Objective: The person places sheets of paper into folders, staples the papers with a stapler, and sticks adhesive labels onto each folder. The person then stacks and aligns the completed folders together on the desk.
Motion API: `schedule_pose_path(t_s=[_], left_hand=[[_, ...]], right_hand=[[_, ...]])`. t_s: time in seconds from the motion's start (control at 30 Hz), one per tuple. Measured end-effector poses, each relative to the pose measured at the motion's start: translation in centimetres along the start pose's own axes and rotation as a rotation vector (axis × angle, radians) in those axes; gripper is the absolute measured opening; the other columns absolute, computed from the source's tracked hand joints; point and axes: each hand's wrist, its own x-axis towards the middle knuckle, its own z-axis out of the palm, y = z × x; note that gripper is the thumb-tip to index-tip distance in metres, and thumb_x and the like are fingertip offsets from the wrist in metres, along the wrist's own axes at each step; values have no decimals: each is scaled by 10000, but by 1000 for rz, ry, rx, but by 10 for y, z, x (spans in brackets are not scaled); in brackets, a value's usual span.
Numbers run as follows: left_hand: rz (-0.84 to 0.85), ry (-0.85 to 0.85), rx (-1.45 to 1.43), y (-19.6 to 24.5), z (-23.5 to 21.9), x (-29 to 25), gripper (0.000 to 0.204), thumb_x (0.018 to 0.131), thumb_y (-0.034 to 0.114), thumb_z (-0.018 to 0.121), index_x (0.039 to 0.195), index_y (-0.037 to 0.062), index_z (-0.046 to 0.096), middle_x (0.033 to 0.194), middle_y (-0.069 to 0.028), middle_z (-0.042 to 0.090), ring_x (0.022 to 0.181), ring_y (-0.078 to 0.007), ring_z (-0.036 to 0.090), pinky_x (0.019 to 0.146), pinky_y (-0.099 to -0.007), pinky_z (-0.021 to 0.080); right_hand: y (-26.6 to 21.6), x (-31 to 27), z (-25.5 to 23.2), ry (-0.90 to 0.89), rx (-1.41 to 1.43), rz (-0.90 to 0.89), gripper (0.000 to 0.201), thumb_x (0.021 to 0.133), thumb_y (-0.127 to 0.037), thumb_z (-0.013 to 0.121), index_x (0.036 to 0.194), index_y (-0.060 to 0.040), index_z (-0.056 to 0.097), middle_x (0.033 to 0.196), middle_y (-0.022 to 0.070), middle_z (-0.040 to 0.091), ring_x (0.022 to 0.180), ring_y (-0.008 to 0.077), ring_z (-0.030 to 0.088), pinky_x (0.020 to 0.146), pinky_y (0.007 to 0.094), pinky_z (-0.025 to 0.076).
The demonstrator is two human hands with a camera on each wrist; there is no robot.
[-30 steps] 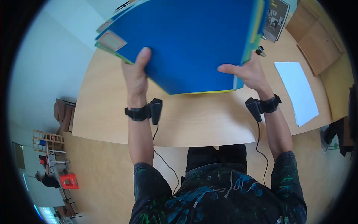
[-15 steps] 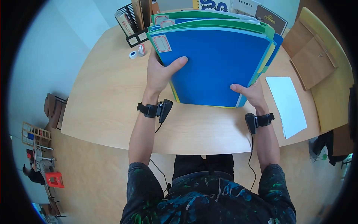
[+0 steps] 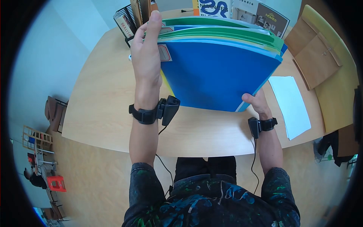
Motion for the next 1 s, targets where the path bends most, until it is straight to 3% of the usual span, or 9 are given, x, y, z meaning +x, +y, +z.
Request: schedule_pose_path(t_s=[0.2, 0.33, 0.4, 0.6, 0.83, 0.93, 1.0], left_hand=[[-43, -10, -16, 6, -1, 5, 287, 995, 254, 607, 1140, 18, 681, 1075, -56, 719, 978, -113, 674, 881, -250, 513], [-29, -82, 0, 4, -6, 8, 318, 1014, 259, 560, 1175, 10, 676, 1084, -51, 722, 958, -105, 675, 825, -230, 515], [14, -37, 23, 4, 1, 2, 445, 1027, 340, 526, 1270, -18, 631, 1225, -127, 678, 1154, -196, 612, 1032, -320, 442], [11, 56, 32, 4, 15, -14, 515, 1040, 422, 494, 1293, -10, 616, 1236, -134, 669, 1177, -209, 598, 1048, -337, 427], [53, -2, -97, -11, 1, -19, 599, 1051, 464, 467, 1379, -32, 537, 1249, -153, 656, 1212, -219, 575, 1089, -354, 402], [190, -93, -153, -32, -1, -18, 702, 1051, 549, 434, 1431, -40, 473, 1291, -152, 624, 1231, -223, 557, 1105, -358, 386], [430, -134, 69, -47, -6, -16, 821, 981, 661, 518, 1409, -37, 467, 1237, -97, 618, 1139, -167, 560, 992, -301, 417]], right_hand=[[-7, -2, 2, 145, -7, -69, 940, 674, -488, 921, 1373, -15, 508, 1227, 142, 632, 1159, 263, 610, 983, 399, 505], [-6, -1, 6, 179, -32, -41, 854, 703, -443, 914, 1340, -21, 531, 1192, 131, 646, 1114, 247, 632, 949, 381, 528], [-7, -1, 11, 177, -19, -31, 830, 715, -417, 914, 1337, -21, 533, 1188, 126, 649, 1104, 239, 636, 944, 374, 530], [-8, 0, 23, 146, -45, -112, 718, 757, -327, 906, 1309, -25, 562, 1146, 102, 671, 1053, 205, 650, 909, 346, 542], [-21, -1, 29, 121, 54, -118, 615, 769, -321, 902, 1231, -25, 623, 1086, 81, 691, 1007, 192, 663, 869, 333, 552], [-16, 0, 32, 151, 31, -139, 626, 762, -327, 908, 1231, -27, 622, 1080, 80, 693, 990, 188, 668, 853, 330, 560], [-12, 0, 33, 164, 3, -150, 634, 756, -335, 914, 1228, -28, 623, 1075, 80, 694, 982, 187, 671, 847, 330, 565]])
